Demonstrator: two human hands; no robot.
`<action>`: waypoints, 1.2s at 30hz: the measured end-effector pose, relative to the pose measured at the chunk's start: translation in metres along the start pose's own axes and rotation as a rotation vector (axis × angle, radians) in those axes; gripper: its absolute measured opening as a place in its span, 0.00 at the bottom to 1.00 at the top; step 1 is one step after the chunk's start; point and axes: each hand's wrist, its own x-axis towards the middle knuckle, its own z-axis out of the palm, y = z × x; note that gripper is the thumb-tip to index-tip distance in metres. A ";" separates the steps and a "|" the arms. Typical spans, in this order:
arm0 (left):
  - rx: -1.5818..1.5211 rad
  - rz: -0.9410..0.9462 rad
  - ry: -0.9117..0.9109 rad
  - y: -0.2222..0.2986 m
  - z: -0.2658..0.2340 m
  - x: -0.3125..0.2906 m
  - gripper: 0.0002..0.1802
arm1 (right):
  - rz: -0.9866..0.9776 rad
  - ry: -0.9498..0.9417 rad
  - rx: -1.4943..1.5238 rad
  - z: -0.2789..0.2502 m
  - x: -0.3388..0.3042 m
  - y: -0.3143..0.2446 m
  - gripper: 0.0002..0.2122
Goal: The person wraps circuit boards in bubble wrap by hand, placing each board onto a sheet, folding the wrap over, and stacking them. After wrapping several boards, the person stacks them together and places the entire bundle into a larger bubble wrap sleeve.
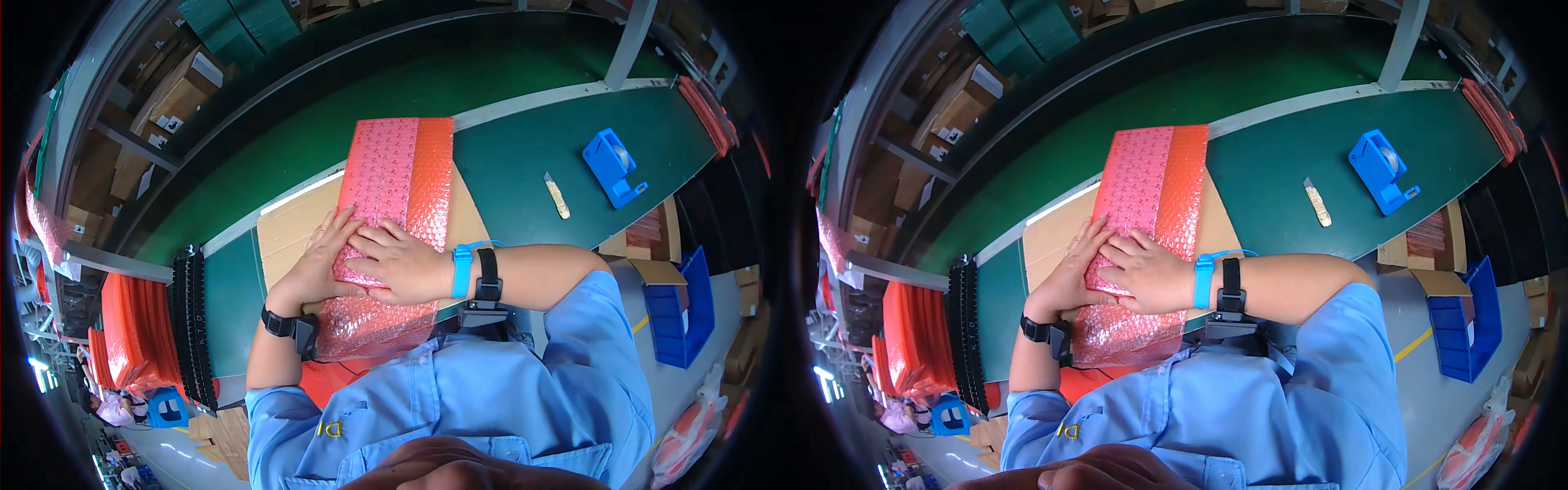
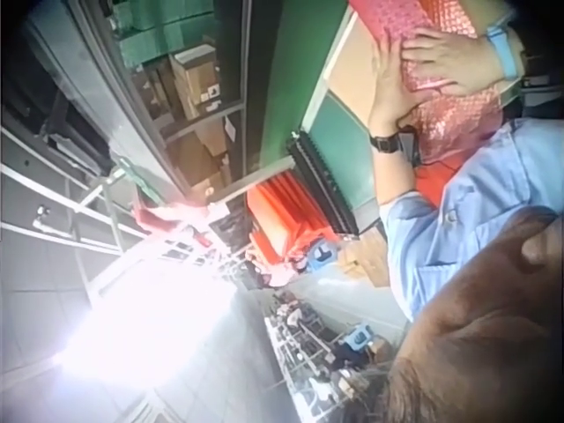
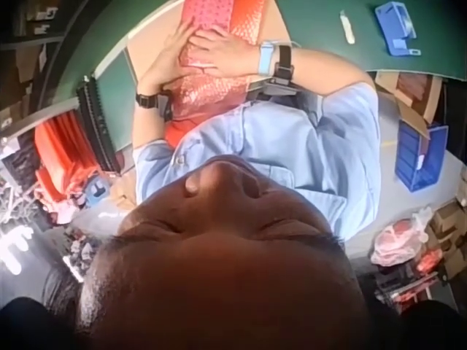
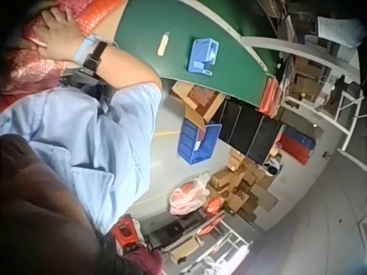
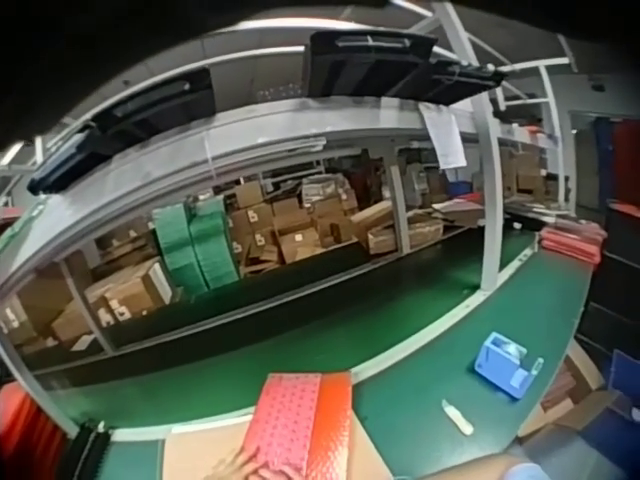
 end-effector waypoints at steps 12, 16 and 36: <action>0.033 -0.027 -0.018 -0.002 -0.002 -0.001 0.67 | -0.044 0.080 0.000 0.007 0.006 0.002 0.24; 0.013 -0.055 -0.022 0.001 0.000 0.000 0.67 | -0.076 0.160 -0.017 0.011 0.003 0.004 0.22; 0.021 -0.011 -0.006 -0.004 0.002 0.005 0.67 | -0.062 0.159 -0.008 0.013 0.001 0.007 0.23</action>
